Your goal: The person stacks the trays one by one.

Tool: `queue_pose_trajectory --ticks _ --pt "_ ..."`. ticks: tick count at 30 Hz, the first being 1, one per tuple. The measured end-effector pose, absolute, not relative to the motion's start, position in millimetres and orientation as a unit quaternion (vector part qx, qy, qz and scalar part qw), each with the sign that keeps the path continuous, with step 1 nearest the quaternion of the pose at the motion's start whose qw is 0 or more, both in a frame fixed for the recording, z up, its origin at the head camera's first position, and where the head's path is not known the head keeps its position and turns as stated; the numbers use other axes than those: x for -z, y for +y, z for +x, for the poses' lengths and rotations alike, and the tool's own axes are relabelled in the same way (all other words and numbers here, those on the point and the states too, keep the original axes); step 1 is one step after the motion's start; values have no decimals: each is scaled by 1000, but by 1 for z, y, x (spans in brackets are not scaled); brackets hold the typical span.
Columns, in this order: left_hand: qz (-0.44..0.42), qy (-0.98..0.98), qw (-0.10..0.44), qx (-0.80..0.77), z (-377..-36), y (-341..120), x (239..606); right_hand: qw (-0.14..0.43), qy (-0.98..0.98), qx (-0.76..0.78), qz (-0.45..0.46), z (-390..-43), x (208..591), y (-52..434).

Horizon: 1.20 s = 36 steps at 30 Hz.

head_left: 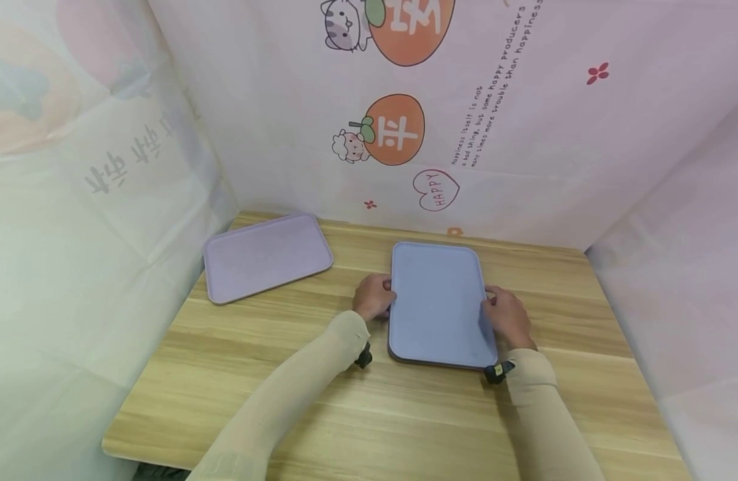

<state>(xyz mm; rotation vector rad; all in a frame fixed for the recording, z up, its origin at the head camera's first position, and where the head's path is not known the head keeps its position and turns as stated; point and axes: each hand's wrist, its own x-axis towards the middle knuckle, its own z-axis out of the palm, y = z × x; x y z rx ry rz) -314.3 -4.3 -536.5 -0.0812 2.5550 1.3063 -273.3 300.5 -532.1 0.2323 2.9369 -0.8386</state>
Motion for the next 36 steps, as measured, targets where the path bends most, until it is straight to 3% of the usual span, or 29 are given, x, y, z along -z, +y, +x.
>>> queue_pose_trajectory --ticks 21,36 --pt "-30 823 160 -544 -309 -15 542 11 958 274 87 -272 523 299" --pt "-55 819 151 -551 -309 -35 541 -7 963 267 44 -283 508 267"
